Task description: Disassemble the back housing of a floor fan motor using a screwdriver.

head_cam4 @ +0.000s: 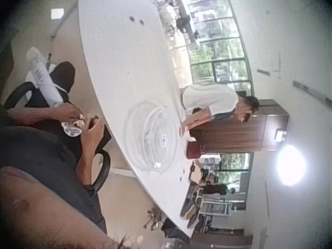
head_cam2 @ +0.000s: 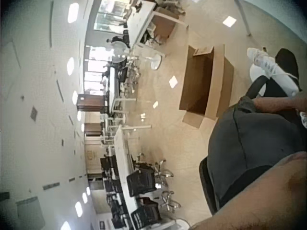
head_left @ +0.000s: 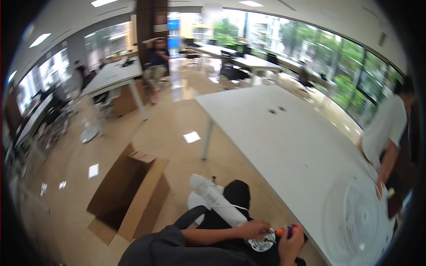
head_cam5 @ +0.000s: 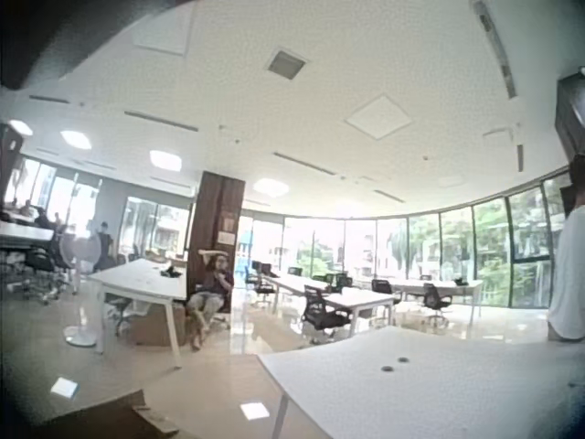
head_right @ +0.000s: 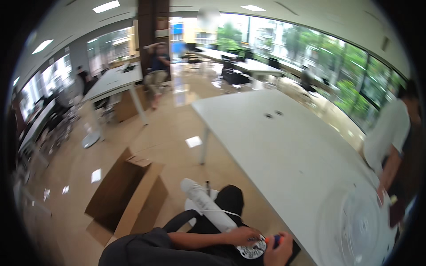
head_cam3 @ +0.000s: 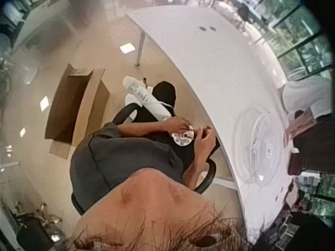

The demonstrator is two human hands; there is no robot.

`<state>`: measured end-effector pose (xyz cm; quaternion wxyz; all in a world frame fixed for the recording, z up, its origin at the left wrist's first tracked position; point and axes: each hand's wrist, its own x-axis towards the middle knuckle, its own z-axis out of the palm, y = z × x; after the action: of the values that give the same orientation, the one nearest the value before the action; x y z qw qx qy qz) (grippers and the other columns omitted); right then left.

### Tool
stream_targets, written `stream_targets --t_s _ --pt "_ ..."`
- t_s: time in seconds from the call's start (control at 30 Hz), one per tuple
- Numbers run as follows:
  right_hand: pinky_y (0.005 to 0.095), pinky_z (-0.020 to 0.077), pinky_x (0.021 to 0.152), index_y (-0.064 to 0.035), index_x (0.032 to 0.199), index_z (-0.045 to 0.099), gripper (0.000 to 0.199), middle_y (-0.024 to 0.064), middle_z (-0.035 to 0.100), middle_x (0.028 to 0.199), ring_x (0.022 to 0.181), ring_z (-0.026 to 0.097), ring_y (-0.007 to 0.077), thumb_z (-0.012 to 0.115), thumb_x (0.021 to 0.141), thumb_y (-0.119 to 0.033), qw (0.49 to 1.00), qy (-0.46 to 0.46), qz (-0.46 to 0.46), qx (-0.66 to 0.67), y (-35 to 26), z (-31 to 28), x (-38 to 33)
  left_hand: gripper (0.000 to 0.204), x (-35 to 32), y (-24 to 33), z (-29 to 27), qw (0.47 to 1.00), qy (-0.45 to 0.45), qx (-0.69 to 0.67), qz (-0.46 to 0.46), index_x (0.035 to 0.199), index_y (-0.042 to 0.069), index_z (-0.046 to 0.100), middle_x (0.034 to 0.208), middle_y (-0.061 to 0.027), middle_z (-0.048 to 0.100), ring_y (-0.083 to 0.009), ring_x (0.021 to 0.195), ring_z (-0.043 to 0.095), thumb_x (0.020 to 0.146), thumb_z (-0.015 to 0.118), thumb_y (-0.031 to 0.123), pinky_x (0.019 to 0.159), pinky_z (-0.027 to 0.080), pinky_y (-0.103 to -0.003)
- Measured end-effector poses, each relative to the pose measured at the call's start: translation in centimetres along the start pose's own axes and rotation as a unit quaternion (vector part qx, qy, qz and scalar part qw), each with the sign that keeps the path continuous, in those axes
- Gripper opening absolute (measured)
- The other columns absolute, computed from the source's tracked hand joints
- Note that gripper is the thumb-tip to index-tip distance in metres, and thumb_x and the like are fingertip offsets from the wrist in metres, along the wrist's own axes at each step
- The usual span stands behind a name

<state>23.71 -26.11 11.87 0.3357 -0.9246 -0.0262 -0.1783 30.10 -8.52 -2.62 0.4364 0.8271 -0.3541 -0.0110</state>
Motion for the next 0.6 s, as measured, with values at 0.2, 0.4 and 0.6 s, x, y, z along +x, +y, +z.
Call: stream_targets --t_s 0.2,0.4,0.6 --pt "0.0463 0.0531 0.079 0.0004 0.12 0.059 0.035 0.0225 0.066 0.097 0.089 0.065 0.0393 0.07 0.093 -0.019 0.995 -0.045 -0.071 0.047 -0.6 -0.2 0.8 0.021 -1.0 -0.6 0.4 0.999 0.024 -0.015 -0.047 0.105 0.003 0.07 0.106 -0.0125 0.069 -0.0333 0.104 0.067 0.092 0.069 0.02 0.089 0.054 -0.043" --pt "0.0469 0.0529 0.084 -0.0003 0.124 0.058 0.042 0.0235 0.066 0.107 0.097 0.066 0.04 0.07 0.096 -0.029 0.994 -0.051 0.027 -0.088 -1.5 -0.2 1.5 0.018 -0.5 -0.6 0.0 0.999 0.021 -0.018 -0.03 0.103 0.004 0.068 0.104 -0.0115 0.068 -0.0328 0.104 0.066 0.092 0.068 0.019 0.089 0.053 -0.044" --pt "0.0439 0.0539 0.082 -0.0008 0.11 0.065 0.034 0.0228 0.07 0.105 0.095 0.068 0.0376 0.068 0.098 -0.032 0.996 -0.043 -0.062 0.041 -2.6 -1.0 0.9 0.021 -0.6 -0.4 -0.5 0.999 0.031 -0.03 -0.005 0.102 0.001 0.07 0.104 -0.0148 0.069 -0.0352 0.104 0.066 0.086 0.072 0.014 0.091 0.052 -0.044"
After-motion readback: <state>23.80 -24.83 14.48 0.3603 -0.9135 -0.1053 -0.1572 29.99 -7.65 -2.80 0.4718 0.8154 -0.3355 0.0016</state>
